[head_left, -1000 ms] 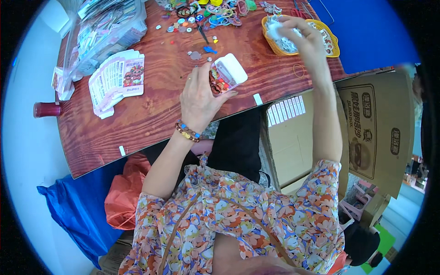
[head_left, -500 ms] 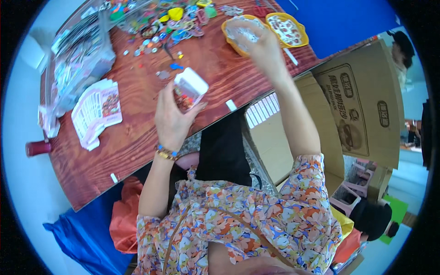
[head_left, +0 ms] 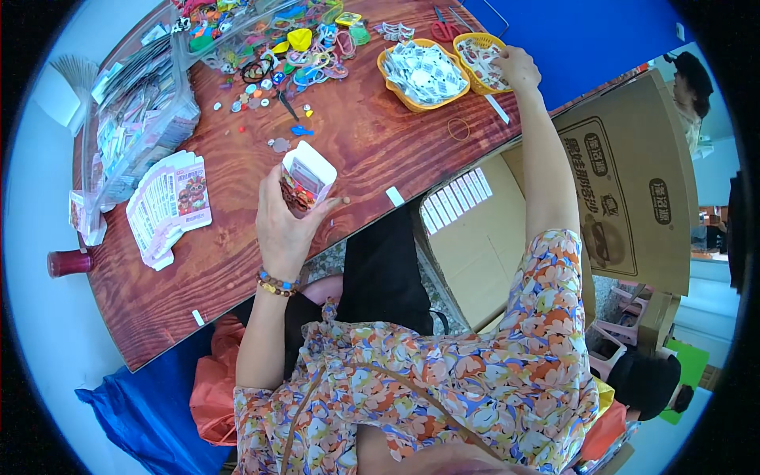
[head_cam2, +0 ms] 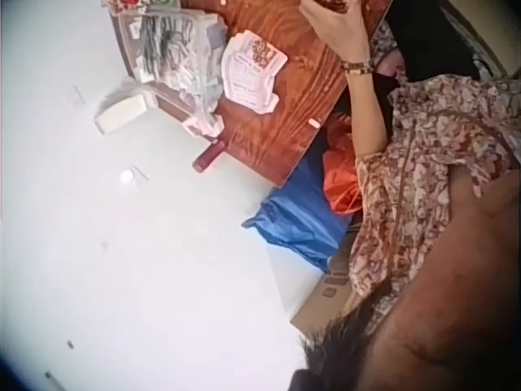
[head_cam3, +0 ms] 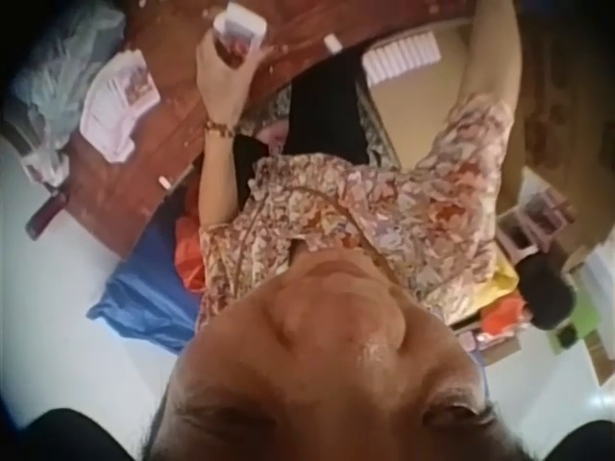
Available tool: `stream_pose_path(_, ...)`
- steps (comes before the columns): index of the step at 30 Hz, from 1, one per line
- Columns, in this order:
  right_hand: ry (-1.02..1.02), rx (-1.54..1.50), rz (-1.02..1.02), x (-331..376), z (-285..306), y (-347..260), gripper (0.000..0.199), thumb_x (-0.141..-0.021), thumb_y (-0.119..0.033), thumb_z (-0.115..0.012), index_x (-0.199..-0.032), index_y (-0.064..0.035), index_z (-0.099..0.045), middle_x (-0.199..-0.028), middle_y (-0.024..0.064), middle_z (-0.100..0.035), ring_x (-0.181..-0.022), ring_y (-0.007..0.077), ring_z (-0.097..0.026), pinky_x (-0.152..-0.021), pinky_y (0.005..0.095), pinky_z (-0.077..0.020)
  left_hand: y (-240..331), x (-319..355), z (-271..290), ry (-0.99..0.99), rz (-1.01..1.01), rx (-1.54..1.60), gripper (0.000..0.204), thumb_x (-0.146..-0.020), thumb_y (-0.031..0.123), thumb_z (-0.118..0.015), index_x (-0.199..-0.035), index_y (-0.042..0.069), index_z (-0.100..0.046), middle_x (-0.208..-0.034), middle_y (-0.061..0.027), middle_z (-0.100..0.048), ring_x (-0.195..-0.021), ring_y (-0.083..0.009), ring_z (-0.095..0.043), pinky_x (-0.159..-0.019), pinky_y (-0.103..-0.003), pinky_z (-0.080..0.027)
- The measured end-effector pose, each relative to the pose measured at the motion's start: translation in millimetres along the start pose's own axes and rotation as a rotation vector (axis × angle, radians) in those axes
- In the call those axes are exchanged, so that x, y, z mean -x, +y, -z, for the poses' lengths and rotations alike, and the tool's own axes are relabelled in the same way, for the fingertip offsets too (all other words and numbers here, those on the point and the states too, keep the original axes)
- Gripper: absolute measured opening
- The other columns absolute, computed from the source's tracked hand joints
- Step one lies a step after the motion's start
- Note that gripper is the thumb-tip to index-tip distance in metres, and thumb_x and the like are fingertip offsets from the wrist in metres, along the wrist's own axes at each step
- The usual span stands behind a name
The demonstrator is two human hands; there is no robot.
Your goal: Packaging small toys and trinkets into individual pink bags.
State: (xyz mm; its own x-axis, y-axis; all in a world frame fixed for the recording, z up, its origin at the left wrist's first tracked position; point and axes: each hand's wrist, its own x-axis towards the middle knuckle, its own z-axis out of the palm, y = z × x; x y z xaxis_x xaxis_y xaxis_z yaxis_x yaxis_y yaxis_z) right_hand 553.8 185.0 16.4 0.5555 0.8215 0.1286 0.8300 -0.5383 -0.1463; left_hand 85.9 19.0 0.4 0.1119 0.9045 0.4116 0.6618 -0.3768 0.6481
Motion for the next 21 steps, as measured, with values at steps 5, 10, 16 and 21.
stream_pose_path(5,-0.017,-0.176,0.011,7.1,11.7,4.2,0.03,-0.086,-0.035,-0.07,-0.11,-0.0164,-0.073,-0.098,0.0071,-0.073,-0.092,0.0221,-0.07,-0.082,0.0399,-0.0534,-0.7,0.3,-1.0,-0.025,0.006,0.002,0.085,-0.064,0.031,-0.092,-0.13,0.0,-0.048,-0.111,-0.0167,-0.058,-0.102,-0.0333,-0.062,-0.084,-0.041,-0.052)
stream_pose_path(10,-0.02,-0.347,0.07,11.4,19.7,1.1,0.025,-0.088,-0.029,-0.071,-0.106,-0.0109,-0.074,-0.083,0.0045,-0.072,-0.073,0.0122,-0.067,-0.068,0.032,-0.0522,4.5,0.3,-2.8,-0.058,0.044,0.024,0.084,-0.064,0.029,-0.092,-0.129,0.0,-0.048,-0.11,-0.0164,-0.059,-0.1,-0.0342,-0.061,-0.083,-0.042,-0.052)
stream_pose_path(16,-0.096,-0.878,0.688,92.6,58.8,-83.0,0.013,-0.093,-0.011,-0.064,-0.095,-0.0026,-0.073,-0.082,0.0001,-0.07,-0.071,0.0072,-0.061,-0.06,0.0225,-0.046,0.8,0.8,-2.2,-0.041,-0.016,-0.084,0.085,-0.062,0.031,-0.09,-0.13,0.003,-0.048,-0.106,-0.0158,-0.058,-0.1,-0.0355,-0.059,-0.081,-0.044,-0.051)
stream_pose_path(21,-0.28,-0.765,1.132,213.9,75.7,-160.0,0.01,-0.087,-0.008,-0.068,-0.096,-0.0045,-0.073,-0.087,0.0046,-0.07,-0.072,0.0137,-0.066,-0.062,0.0279,-0.049,5.2,-0.5,-6.0,-0.038,-0.022,-0.104,0.082,-0.063,0.032,-0.089,-0.129,0.005,-0.048,-0.106,-0.0154,-0.058,-0.097,-0.0365,-0.061,-0.076,-0.045,-0.053)
